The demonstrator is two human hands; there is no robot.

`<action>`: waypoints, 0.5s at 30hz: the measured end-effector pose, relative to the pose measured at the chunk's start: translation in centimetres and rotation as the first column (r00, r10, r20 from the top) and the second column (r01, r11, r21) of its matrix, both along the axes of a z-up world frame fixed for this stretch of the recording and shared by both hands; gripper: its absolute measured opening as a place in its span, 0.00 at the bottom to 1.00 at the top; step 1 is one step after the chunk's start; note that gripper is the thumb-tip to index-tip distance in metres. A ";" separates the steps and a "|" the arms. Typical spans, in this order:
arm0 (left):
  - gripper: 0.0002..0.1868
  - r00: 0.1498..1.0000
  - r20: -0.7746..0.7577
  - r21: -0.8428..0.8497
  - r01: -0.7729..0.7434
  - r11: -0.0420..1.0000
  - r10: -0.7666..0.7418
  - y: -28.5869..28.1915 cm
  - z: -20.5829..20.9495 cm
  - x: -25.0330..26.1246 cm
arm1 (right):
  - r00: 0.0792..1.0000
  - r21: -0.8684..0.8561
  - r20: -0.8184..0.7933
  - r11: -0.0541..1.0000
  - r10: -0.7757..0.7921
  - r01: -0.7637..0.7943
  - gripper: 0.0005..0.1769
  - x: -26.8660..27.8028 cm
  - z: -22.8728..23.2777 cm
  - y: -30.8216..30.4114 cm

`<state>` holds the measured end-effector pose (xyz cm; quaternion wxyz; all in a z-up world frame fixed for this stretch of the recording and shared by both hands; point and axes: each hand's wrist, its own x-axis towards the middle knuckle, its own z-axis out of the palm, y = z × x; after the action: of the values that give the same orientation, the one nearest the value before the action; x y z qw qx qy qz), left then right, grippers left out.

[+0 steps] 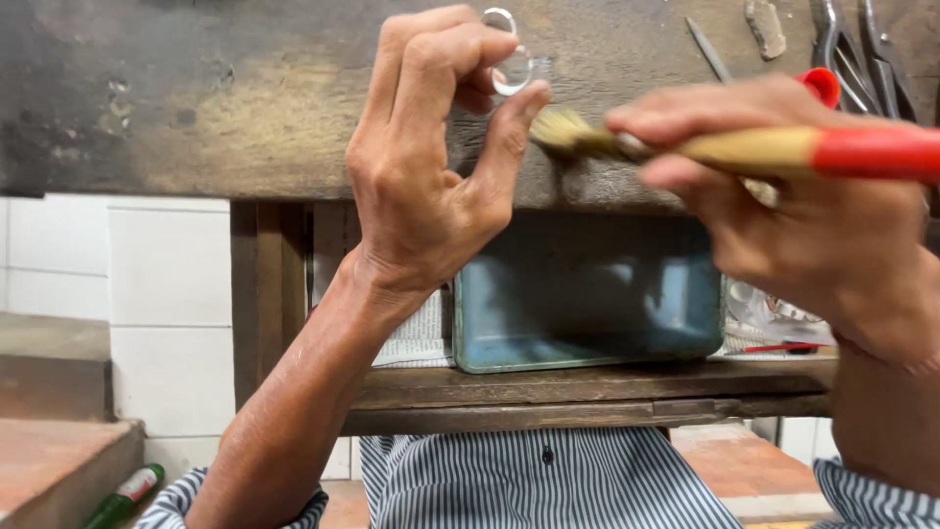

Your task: Filing a metal ring with a needle file at a jewelry workbench

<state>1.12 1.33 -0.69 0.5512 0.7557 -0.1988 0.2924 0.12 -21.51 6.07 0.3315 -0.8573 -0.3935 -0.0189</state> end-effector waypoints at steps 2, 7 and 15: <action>0.09 1.000 -0.007 0.017 0.015 1.000 -0.015 0.3 -0.4 -0.1 | 0.992 -0.021 -0.055 0.993 -0.113 0.112 0.07 -1.8 0.0 -1.2; 0.10 1.000 -0.023 -0.003 0.008 1.000 -0.008 0.0 -0.4 0.0 | 0.969 0.018 -0.148 0.979 -0.196 0.201 0.14 -2.1 0.4 -1.8; 0.09 0.994 -0.064 0.003 -0.085 0.996 0.085 0.3 0.2 -0.2 | 0.994 0.014 -0.083 0.998 -0.064 0.065 0.11 -0.2 -0.6 -0.7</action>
<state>0.89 1.60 -0.50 0.5445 0.7724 -0.1488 0.2910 -0.08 -22.16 5.48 0.3539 -0.8668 -0.3513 0.0025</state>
